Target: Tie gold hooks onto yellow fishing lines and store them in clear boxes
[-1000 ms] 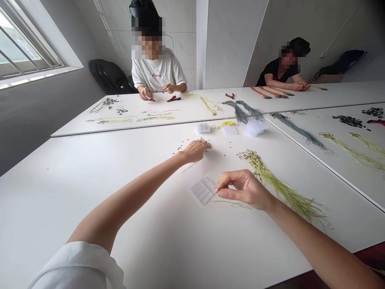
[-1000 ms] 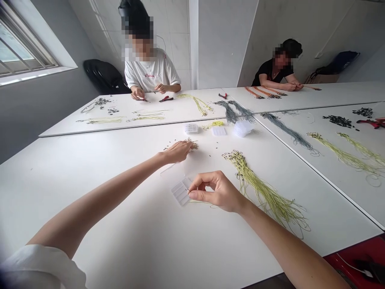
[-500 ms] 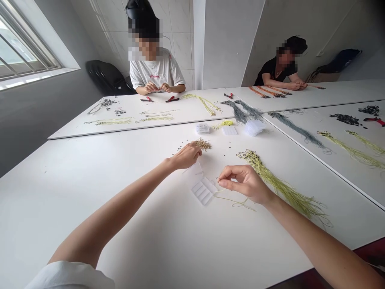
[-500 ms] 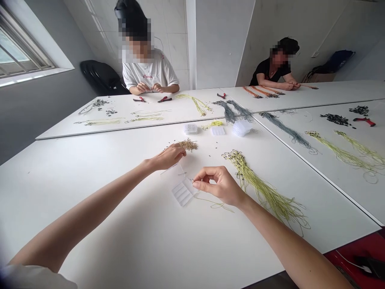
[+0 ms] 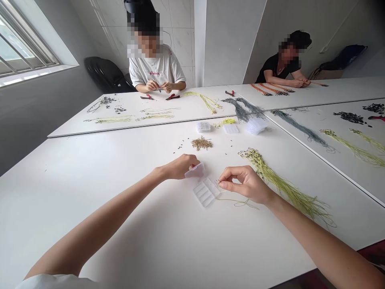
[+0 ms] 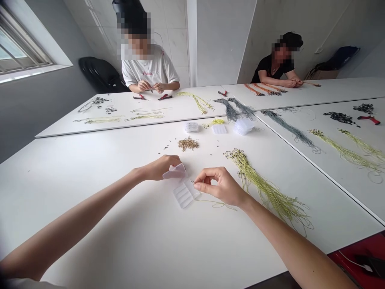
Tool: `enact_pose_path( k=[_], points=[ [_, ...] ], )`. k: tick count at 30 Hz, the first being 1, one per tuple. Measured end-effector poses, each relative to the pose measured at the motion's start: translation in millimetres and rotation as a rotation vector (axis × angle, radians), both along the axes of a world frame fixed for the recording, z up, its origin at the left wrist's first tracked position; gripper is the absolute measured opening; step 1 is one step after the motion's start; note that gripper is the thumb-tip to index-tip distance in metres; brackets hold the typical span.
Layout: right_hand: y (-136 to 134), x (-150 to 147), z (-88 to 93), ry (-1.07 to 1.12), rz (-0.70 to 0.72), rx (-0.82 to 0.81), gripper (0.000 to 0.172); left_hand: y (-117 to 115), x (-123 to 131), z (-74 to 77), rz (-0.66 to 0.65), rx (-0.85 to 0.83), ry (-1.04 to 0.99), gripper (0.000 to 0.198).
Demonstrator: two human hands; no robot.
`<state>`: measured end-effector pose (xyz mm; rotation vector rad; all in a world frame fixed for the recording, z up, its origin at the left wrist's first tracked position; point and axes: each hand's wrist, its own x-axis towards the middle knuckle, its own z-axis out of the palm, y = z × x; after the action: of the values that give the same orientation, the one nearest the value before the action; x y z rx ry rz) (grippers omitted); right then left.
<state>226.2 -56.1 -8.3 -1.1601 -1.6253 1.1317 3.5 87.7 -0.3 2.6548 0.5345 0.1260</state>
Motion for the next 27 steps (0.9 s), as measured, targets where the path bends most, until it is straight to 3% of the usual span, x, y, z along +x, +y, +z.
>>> enact_pose_path(
  k=[19, 27],
  points=[
    [0, -2, -0.9, -0.042, 0.007, 0.015, 0.011, -17, -5, -4.5, 0.089, 0.167, 0.109, 0.019],
    [0, -2, 0.0, -0.053, 0.002, 0.026, 0.011, -22, -17, -9.9, 0.144, 0.224, 0.145, 0.045]
  ],
)
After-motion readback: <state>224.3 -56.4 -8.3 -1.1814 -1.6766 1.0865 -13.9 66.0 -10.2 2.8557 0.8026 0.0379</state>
